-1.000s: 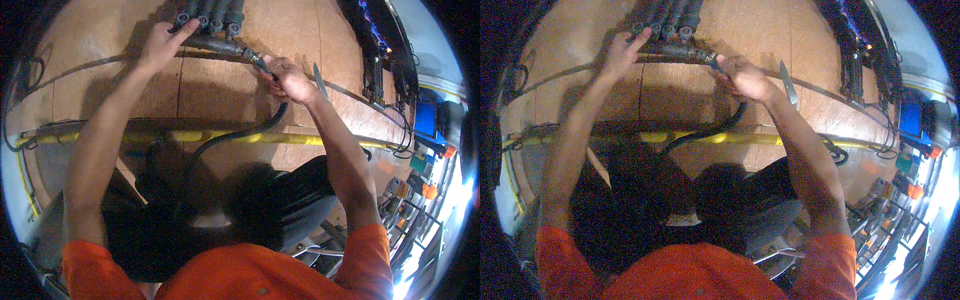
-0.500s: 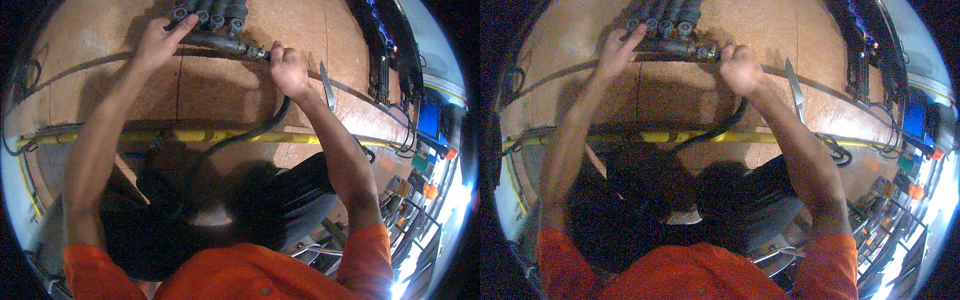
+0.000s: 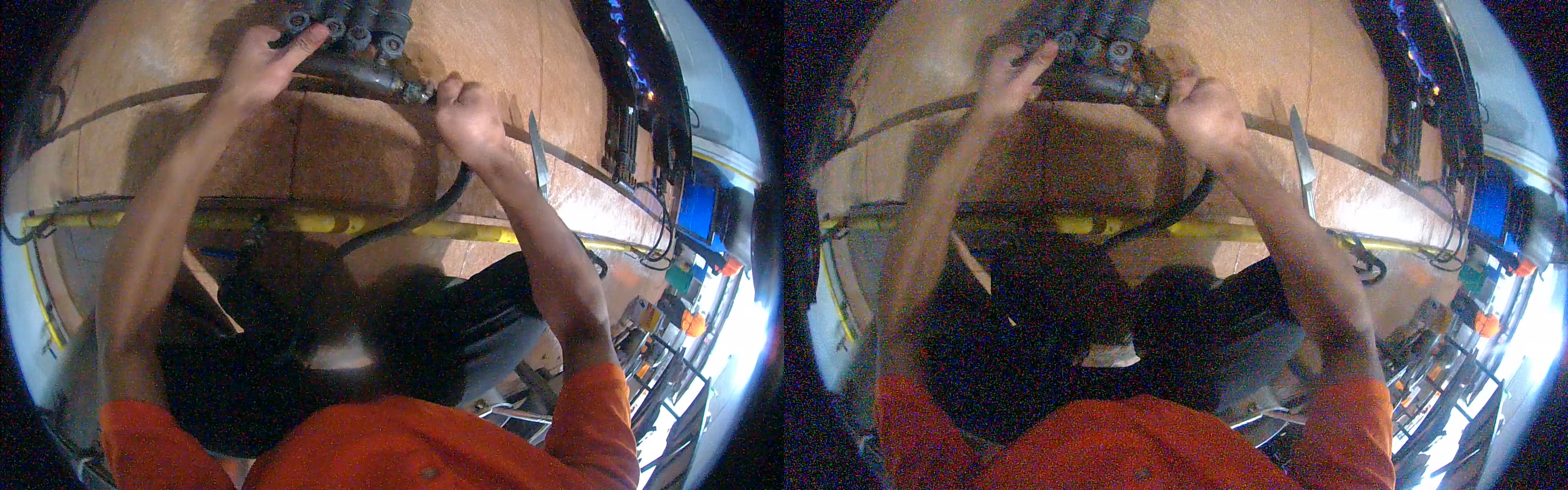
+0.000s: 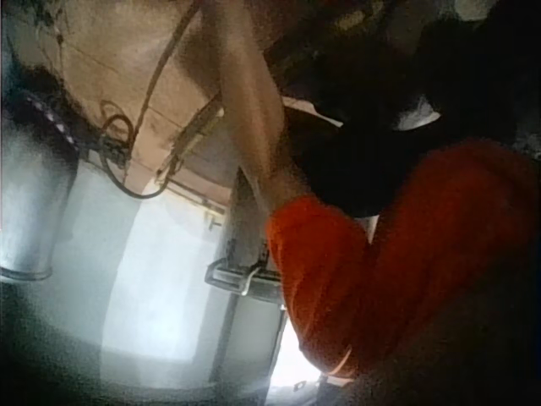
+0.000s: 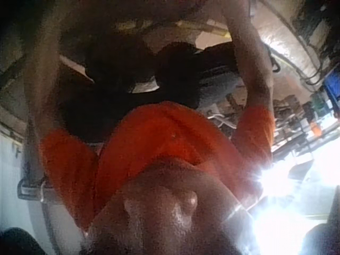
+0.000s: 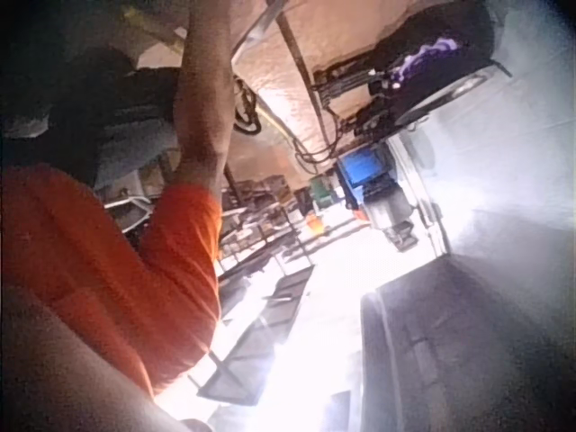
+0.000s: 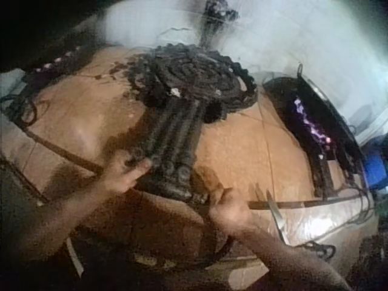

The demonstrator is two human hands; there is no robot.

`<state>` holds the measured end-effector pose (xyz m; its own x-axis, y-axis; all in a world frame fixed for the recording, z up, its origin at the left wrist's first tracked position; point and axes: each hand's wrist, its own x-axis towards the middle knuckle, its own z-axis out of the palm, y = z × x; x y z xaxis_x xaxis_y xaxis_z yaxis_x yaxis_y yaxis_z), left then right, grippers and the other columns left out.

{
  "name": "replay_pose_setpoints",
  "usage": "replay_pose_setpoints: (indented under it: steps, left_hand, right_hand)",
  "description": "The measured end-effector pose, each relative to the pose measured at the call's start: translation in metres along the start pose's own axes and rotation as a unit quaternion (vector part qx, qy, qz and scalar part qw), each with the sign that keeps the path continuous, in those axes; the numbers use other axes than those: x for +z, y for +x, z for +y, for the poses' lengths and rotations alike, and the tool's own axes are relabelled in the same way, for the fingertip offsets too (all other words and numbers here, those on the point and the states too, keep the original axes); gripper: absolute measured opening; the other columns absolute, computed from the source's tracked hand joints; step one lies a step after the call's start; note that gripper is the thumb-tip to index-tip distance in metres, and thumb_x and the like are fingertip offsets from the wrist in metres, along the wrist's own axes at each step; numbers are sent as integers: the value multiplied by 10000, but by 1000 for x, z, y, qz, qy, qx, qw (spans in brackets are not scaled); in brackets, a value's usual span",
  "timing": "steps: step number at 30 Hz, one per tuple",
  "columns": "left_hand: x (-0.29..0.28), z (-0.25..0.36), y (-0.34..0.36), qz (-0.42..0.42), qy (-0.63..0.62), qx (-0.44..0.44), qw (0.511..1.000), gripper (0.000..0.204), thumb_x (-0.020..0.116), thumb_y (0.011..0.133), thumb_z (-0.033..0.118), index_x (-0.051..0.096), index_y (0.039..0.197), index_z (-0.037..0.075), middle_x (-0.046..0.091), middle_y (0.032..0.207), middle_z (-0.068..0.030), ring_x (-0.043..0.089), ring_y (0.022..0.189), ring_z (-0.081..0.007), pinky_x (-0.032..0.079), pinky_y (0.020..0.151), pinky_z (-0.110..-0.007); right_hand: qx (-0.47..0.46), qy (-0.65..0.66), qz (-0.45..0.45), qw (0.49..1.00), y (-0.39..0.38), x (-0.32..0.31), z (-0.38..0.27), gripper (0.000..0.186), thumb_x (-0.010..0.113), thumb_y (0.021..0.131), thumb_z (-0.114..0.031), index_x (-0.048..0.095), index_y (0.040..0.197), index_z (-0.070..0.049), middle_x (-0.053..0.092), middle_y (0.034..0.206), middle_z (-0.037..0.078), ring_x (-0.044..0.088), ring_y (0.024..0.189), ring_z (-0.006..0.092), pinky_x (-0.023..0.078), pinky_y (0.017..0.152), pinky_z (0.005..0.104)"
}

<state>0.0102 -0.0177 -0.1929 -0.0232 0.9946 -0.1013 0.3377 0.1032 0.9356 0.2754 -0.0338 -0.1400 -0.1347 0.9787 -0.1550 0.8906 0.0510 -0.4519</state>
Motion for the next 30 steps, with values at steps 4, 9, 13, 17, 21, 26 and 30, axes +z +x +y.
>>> replay_pose_setpoints:
  steps: [4, 9, 13, 17, 21, 26, 30]
  left_hand:
    - [3, -5, 7, 5, -27, 79, 997, 576, 630, 833, 598, 653, 686, 42, 527, 577, 41, 472, 586, -89, 402, 585, -272]
    - [4, 7, -1, 13, -18, 9, 1000, 500, 639, 841, 566, 581, 754, 78, 510, 640, 45, 477, 582, -73, 376, 516, -253]
    - [1, 4, 1, 8, -55, -17, 998, 569, 634, 838, 588, 584, 621, 64, 475, 543, 50, 451, 557, -73, 356, 524, -276]
    - [-4, -4, 4, 16, -51, 57, 997, 539, 643, 835, 580, 607, 646, 76, 470, 538, 53, 432, 508, -66, 338, 479, -268]
    - [-3, 6, 1, -13, -57, 47, 997, 447, 656, 842, 535, 625, 905, 93, 553, 706, 47, 475, 557, -59, 388, 488, -232]
    - [-6, -15, 6, -7, -79, -19, 997, 453, 654, 841, 539, 622, 897, 91, 544, 690, 53, 464, 532, -55, 376, 463, -222]
    - [-1, -4, 4, -5, -58, 20, 998, 560, 652, 801, 620, 579, 645, 87, 446, 522, 55, 425, 451, -70, 330, 422, -251]
  right_hand:
    - [-60, 134, -123, 981, 15, 31, 62, 394, 353, 969, -337, 551, 850, -18, 528, 606, 179, 616, 582, 354, 476, 503, 497]
    - [-62, 41, -103, 992, 5, 16, 35, 377, 357, 962, -320, 534, 851, -7, 539, 712, 191, 628, 630, 312, 447, 437, 496]
    - [14, 12, 43, 999, 6, 19, 16, 364, 364, 959, -317, 539, 860, -14, 569, 763, 221, 636, 653, 308, 451, 438, 488]
    - [-1, 52, -51, 997, 11, 20, 19, 352, 360, 956, -305, 526, 855, -11, 561, 727, 196, 596, 540, 283, 443, 420, 473]
    - [205, 357, -227, 882, 6, 14, 11, 339, 343, 948, -282, 495, 825, -4, 523, 645, 151, 519, 424, 248, 410, 385, 449]
    - [-24, 88, -91, 992, 7, 14, 11, 292, 326, 944, -265, 460, 786, -60, 395, 529, 53, 367, 371, 172, 278, 339, 359]
    - [144, 274, -212, 927, 9, 2, 10, 319, 287, 962, -309, 477, 831, -88, 323, 538, -10, 259, 396, 129, 206, 364, 299]
